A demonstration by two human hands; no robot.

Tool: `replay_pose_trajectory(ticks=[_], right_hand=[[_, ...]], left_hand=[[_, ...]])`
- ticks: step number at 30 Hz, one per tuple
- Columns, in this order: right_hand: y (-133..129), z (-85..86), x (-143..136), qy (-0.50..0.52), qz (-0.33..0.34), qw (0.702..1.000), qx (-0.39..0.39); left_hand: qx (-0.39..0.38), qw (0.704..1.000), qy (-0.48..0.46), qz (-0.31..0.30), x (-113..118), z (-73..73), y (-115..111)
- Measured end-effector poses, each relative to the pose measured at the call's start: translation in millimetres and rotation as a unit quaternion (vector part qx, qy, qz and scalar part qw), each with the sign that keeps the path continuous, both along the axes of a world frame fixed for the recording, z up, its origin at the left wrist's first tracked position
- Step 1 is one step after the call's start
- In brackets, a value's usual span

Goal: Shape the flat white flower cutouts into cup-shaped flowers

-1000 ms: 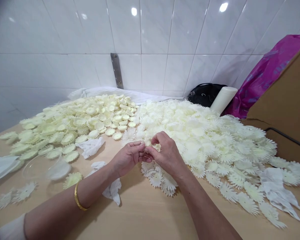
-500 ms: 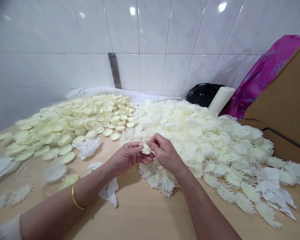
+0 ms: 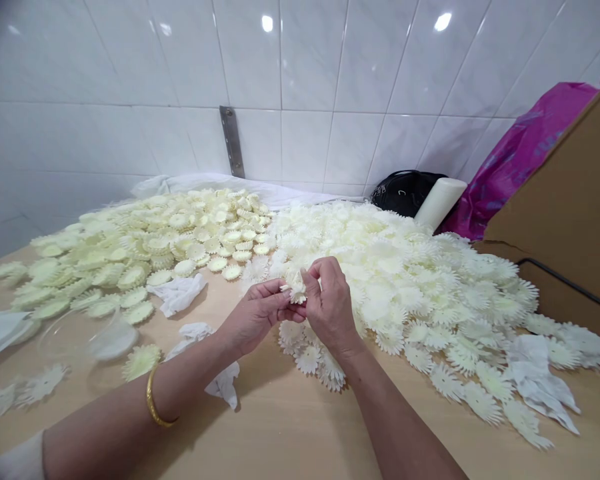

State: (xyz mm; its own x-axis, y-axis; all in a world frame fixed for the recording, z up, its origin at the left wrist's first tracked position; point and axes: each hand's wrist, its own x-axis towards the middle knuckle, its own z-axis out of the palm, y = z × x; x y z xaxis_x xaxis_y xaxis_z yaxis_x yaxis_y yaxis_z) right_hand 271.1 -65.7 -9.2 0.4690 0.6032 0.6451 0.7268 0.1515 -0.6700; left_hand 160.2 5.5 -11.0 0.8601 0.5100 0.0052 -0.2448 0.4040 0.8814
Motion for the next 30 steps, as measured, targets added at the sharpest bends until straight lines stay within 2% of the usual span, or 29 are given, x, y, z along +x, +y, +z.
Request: replay_pose_trajectory(ticks=[2,4,8,10,13,17,19,20,22,26,30], right_hand=[[-0.5,1.3,1.1,-0.06,0.0,0.998,-0.011],[-1.0,2.9,2.5,-0.088,0.027,0.996,-0.022],[-1.8,4.7,3.0,-0.07,0.1,0.992,-0.041],[-1.8,4.2,2.3,-0.011,0.133,0.989,-0.061],[-0.8,1.8,2.5,0.16,0.17,0.969,-0.075],[1.2,-1.0,5.1,0.395,0.225,0.887,-0.078],[1.6,-1.1,5.9,0.444,0.237,0.861,-0.082],[1.6,-0.9,5.8,0.452,0.235,0.856,-0.086],[1.2,0.1,4.8,0.432,0.217,0.87,-0.099],[-1.1,3.0,1.4,0.29,0.144,0.941,-0.099],[-3.0,5.8,-2.2,0.168,0.14,0.973,-0.078]], left_hand=[[0.021,1.0,0.012,0.006,-1.8,-0.8,2.3],[0.038,0.999,0.031,0.011,-3.4,-1.0,4.7],[0.055,0.997,0.05,0.027,-3.7,-0.8,6.5],[0.057,0.997,0.041,0.017,-2.7,-0.9,6.1],[0.039,0.999,0.034,0.003,-1.6,-1.4,6.0],[0.023,0.999,0.032,-0.011,-3.0,-0.3,7.5],[0.028,0.999,0.03,-0.025,-3.9,0.4,8.2],[0.03,0.999,0.034,-0.024,-3.9,0.4,8.4],[0.029,0.998,0.049,-0.004,-3.2,-0.5,8.5],[0.021,0.995,0.076,0.066,-1.0,-3.4,7.0],[0.021,0.993,0.08,0.086,-1.3,-3.7,6.1]])
